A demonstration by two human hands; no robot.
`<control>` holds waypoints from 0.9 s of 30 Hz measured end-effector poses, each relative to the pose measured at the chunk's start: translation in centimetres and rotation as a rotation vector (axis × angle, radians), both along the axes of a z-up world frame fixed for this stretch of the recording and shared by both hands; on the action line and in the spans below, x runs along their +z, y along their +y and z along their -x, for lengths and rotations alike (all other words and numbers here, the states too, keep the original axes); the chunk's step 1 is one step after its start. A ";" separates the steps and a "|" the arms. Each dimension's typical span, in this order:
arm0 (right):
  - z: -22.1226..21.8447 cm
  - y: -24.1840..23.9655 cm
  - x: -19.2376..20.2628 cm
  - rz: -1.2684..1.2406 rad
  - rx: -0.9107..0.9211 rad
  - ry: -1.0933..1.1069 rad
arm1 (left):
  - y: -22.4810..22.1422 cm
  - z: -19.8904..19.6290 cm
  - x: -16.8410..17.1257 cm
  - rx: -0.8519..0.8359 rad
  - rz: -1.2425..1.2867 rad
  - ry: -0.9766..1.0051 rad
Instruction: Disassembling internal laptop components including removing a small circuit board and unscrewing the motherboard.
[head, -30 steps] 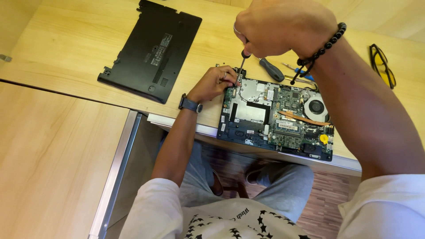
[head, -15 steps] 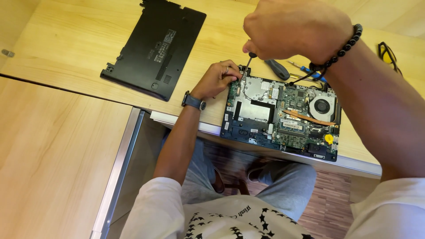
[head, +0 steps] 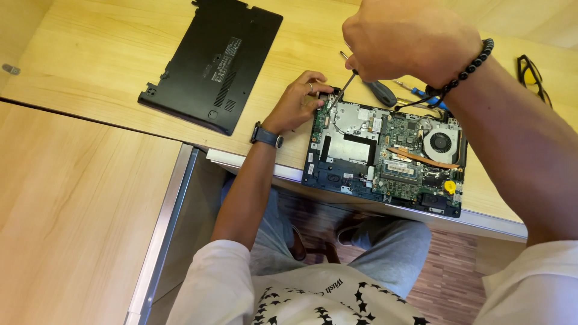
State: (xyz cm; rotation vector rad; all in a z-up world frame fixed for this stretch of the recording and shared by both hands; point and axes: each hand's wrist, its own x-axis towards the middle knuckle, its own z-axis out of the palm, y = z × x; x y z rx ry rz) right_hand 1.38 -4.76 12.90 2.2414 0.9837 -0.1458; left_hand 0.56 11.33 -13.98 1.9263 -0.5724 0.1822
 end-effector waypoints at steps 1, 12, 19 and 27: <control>-0.2 0.0 -0.3 0.003 0.000 0.000 | -0.2 0.0 0.0 0.000 0.003 0.000; -1.9 1.0 -1.0 0.095 0.407 0.061 | -0.4 0.6 0.9 -0.036 0.077 0.109; -0.9 -0.7 -0.2 0.123 0.322 0.101 | -0.2 0.4 0.6 -0.047 0.002 0.078; -0.9 1.6 -1.1 0.140 0.287 0.001 | -0.2 0.5 0.9 -0.038 -0.006 0.065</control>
